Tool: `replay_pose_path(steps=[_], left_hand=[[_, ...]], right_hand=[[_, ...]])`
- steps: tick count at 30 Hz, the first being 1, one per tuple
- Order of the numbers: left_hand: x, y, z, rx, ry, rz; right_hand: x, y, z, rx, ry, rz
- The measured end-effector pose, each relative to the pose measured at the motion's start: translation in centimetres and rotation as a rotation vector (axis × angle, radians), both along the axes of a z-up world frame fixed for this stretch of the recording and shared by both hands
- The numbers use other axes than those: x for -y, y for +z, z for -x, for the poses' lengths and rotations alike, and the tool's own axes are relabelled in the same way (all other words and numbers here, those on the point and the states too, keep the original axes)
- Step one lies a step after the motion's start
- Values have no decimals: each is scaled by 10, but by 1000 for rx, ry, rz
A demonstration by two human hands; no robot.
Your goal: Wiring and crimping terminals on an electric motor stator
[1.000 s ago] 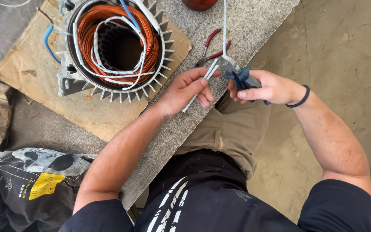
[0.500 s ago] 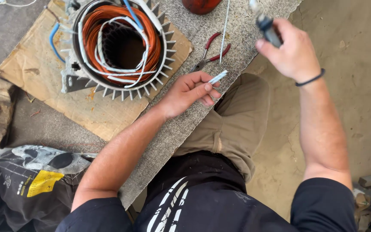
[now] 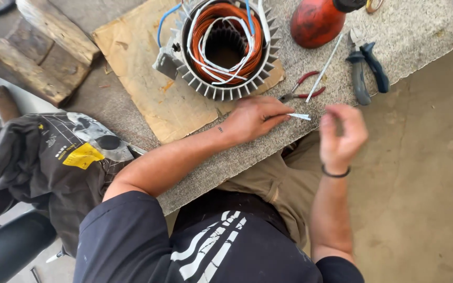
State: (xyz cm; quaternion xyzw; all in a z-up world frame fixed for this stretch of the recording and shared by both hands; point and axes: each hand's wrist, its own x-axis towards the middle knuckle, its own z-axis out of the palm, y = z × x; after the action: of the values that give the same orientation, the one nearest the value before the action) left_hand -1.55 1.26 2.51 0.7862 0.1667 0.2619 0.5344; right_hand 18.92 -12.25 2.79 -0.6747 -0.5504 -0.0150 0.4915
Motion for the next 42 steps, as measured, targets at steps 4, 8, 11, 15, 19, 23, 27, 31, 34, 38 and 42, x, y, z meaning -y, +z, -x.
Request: replay_pose_path(steps=[4, 8, 11, 15, 19, 23, 27, 31, 34, 38, 42], left_hand=[[7, -4, -10, 50, 138, -167], [14, 19, -5, 86, 257, -289], [28, 64, 19, 47, 184, -352], [20, 42, 82, -22, 228, -355], [-12, 83, 140, -204, 421, -553], [-39, 148, 149, -196, 530, -567], [-24, 165, 113, -207, 409, -773], [-21, 149, 91, -302, 392, -965], [-21, 145, 90, -325, 413, -1038], [-17, 130, 95, -299, 445, -1166], [-20, 118, 100, -304, 486, -1239]], right_hand=[[5, -15, 28, -127, 93, 75], [-5, -12, 35, 41, 93, 88], [-7, -7, 32, 62, 138, 92], [-27, 3, 30, 69, 194, 91], [-55, 11, 45, 232, 354, 89], [-59, -12, 57, 458, 325, 175], [-49, -18, 43, 614, 260, 105], [-46, 8, 30, 787, 331, -23], [-59, 10, 13, 752, 405, -106], [-106, -15, -14, 463, 345, -44], [-116, 9, 11, 318, 253, 25]])
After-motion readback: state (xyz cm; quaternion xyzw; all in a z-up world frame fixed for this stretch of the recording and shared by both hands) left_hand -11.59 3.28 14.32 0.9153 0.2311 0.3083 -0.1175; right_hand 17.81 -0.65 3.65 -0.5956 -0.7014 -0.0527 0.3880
